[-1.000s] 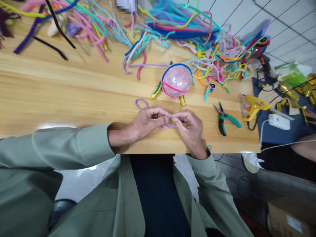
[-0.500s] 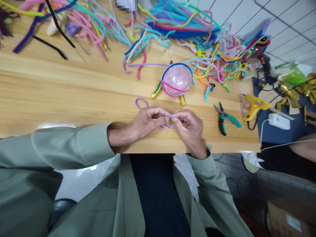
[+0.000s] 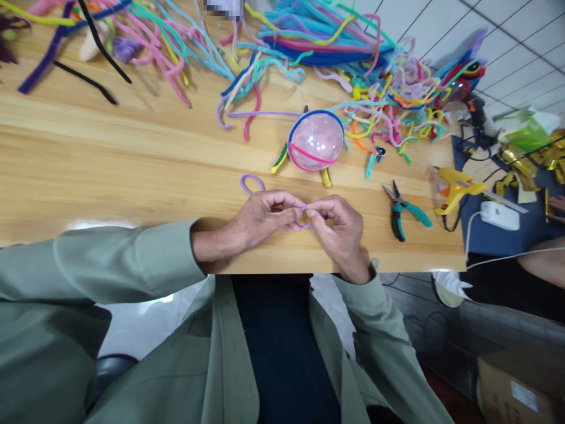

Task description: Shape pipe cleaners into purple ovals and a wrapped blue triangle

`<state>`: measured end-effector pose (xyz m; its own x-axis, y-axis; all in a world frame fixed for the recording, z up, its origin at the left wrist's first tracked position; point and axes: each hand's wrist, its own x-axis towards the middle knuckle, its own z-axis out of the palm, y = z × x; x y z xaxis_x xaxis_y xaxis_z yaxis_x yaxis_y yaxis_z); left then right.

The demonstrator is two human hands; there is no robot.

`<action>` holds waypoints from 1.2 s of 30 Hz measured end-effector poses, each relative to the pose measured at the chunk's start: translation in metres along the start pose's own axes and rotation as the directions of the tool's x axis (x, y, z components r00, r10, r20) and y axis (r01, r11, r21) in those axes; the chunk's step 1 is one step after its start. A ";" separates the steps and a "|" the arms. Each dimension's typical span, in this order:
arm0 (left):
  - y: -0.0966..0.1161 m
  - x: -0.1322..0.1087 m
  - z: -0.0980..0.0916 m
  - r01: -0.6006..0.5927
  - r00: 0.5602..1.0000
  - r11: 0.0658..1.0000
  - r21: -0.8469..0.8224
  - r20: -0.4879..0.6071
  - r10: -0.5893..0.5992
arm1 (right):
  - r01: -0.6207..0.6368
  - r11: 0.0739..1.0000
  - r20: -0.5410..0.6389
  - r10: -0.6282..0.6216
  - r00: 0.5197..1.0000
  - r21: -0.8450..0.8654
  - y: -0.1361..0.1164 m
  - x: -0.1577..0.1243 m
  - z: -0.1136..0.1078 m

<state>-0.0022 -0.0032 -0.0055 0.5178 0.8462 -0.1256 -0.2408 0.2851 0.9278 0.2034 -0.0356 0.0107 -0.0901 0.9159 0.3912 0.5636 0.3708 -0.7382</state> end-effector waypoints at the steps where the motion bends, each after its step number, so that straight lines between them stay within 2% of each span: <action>1: 0.000 0.000 0.000 -0.002 1.000 1.000 0.007 0.000 0.002 | 0.008 1.000 -0.002 -0.008 1.000 0.005 0.000 0.000 0.000; 13: -0.001 -0.001 0.002 -0.006 1.000 0.999 0.042 -0.006 0.006 | 0.047 0.999 -0.007 -0.047 0.999 0.005 -0.001 0.000 0.000; 21: -0.001 -0.002 0.002 -0.011 1.000 0.997 0.072 -0.021 0.013 | 0.001 0.999 0.005 0.000 1.000 -0.041 -0.001 -0.001 0.000; 36: 0.000 -0.003 0.004 -0.015 1.000 0.998 0.066 -0.024 0.017 | 0.021 1.000 0.009 -0.021 1.000 -0.021 -0.002 -0.001 0.000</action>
<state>-0.0005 -0.0077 -0.0040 0.4941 0.8613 -0.1184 -0.1935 0.2417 0.9508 0.2027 -0.0374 0.0120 -0.1090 0.9091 0.4021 0.5791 0.3869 -0.7177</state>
